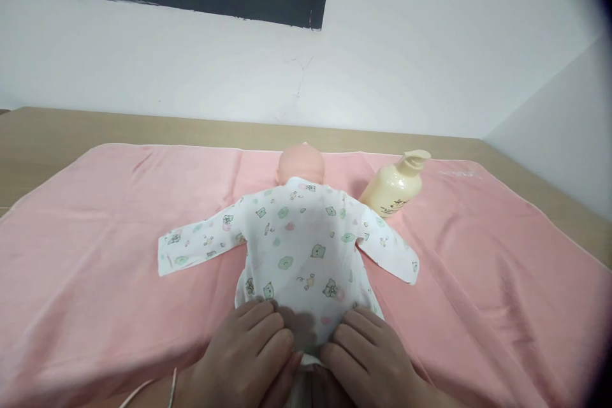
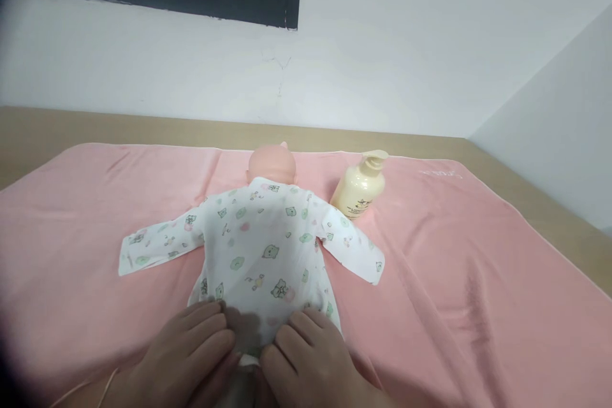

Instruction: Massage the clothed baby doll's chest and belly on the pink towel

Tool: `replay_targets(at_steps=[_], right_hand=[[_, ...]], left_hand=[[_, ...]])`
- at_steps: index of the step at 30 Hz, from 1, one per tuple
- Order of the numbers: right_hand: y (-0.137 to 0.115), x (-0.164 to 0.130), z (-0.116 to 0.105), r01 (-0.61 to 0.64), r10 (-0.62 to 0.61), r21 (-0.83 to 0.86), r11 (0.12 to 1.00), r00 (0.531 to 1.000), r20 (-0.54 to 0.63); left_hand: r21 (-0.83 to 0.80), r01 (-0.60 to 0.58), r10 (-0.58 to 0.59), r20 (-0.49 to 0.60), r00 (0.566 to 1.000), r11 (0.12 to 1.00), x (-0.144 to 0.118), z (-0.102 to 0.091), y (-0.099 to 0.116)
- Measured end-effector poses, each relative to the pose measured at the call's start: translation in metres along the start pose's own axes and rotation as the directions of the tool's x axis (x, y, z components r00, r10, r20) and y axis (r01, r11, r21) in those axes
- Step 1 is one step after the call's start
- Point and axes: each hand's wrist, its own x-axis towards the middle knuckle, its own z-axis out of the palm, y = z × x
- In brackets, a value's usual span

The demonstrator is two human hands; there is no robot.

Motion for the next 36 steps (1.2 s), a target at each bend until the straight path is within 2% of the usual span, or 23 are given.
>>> replay_targets(at_steps=[36], right_hand=[[0.0006,0.0041,-0.0022,0.011,-0.011,0.004,1.0,1.0,-0.019]], left_hand=[[-0.009,0.022,-0.022,0.003,1.0,1.0,-0.001,0.0007,-0.0005]])
